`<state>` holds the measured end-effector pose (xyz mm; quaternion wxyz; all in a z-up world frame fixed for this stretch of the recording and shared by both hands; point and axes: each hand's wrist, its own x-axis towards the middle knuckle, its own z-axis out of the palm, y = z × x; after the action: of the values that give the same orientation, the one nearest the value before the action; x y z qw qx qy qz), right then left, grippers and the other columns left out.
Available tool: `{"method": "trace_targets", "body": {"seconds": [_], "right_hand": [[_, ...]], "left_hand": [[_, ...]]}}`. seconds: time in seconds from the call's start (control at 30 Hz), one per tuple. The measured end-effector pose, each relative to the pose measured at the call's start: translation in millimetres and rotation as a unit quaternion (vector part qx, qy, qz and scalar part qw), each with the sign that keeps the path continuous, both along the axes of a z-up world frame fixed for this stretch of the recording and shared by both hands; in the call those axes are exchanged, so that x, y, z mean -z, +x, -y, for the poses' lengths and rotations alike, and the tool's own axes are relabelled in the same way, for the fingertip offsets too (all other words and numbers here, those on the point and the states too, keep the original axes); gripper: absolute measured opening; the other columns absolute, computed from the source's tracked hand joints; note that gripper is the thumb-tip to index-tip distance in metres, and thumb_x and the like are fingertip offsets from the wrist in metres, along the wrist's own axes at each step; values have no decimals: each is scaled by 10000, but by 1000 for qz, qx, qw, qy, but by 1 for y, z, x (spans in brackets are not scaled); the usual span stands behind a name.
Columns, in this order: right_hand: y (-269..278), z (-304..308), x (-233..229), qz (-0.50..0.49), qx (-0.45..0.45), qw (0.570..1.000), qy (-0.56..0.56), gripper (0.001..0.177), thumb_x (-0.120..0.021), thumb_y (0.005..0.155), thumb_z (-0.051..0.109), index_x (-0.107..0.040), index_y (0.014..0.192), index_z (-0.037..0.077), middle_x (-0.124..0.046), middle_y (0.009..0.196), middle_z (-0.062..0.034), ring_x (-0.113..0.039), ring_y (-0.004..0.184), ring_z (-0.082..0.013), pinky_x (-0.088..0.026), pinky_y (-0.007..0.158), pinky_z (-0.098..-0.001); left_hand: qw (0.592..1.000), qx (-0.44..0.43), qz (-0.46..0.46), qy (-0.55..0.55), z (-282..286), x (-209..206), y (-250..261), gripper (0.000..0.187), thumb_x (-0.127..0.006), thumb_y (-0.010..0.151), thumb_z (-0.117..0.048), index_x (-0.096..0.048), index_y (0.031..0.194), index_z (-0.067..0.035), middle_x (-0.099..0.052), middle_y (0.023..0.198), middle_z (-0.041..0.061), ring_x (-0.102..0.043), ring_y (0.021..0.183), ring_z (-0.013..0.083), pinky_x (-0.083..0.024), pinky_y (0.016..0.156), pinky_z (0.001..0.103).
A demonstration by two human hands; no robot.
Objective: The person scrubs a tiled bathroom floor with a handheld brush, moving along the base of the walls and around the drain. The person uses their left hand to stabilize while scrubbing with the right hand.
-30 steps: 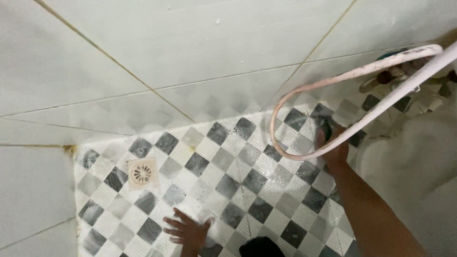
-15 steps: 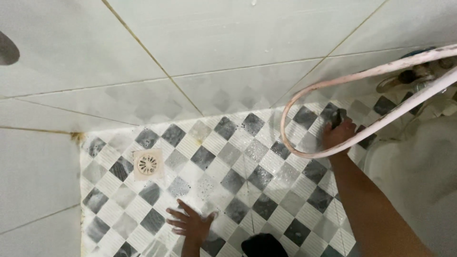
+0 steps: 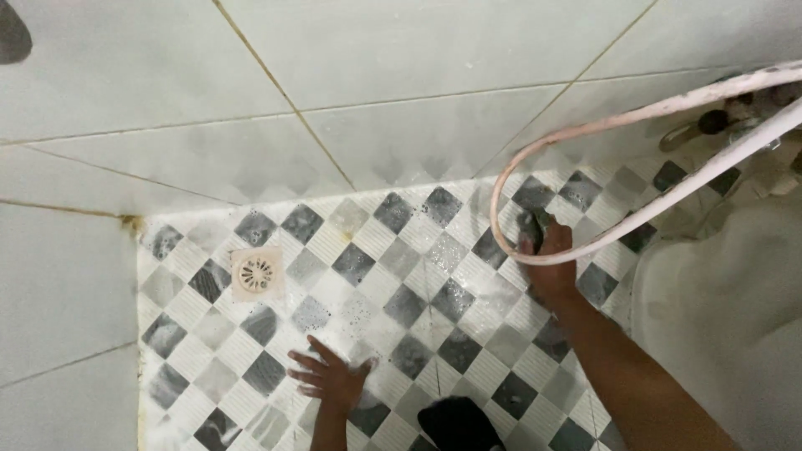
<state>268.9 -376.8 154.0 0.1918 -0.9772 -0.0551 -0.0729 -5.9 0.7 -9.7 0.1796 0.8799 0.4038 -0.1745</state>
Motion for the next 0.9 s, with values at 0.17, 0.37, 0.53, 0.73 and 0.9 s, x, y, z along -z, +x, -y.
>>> {"method": "trace_targets", "body": {"seconds": [0.17,0.37,0.53,0.73,0.9], "right_hand": [[7,-77,-16,-4,-74,996,48,540,-620,878,51,-469,1386,-54,-527,1038,-240,-539,895,-384,-499,707,-500],[-6,-18,8,-217,-334,917,-29,611,-768,851,200,-537,1407,98,-607,1282,-210,-656,1057,-380,-547,789,-497],[41,-52,54,-39,-9,998,-45,728,-591,1017,360,-356,1573,-48,-432,1556,-306,-365,1457,-508,-447,1094,-619],[-32,-156,-16,-268,-185,945,16,485,-684,941,251,-546,1361,51,-603,1188,-225,-637,959,-351,-567,717,-466],[-28,-137,-16,-195,-202,959,-27,516,-611,963,281,-480,1440,133,-575,1189,-218,-593,1076,-365,-552,779,-470]], "left_hand": [[978,42,19,202,8,27,-7,1803,-464,225,-1091,113,1674,-185,188,1691,298,63,1533,604,-262,1082,763],[998,26,-8,63,2,-6,5,1720,-614,389,-1037,200,1634,-175,304,1650,299,177,1480,644,-178,1064,805],[997,17,-53,62,3,-10,5,1756,-776,395,-943,216,1635,-195,314,1644,309,169,1491,633,-186,1097,784],[999,-7,-10,-34,-3,-4,0,1713,-763,434,-940,262,1612,-236,422,1606,268,321,1451,611,-46,1055,837],[989,-24,-61,-132,-9,-52,23,1619,-812,589,-819,322,1590,-241,523,1552,245,403,1424,589,65,1096,789]]}}
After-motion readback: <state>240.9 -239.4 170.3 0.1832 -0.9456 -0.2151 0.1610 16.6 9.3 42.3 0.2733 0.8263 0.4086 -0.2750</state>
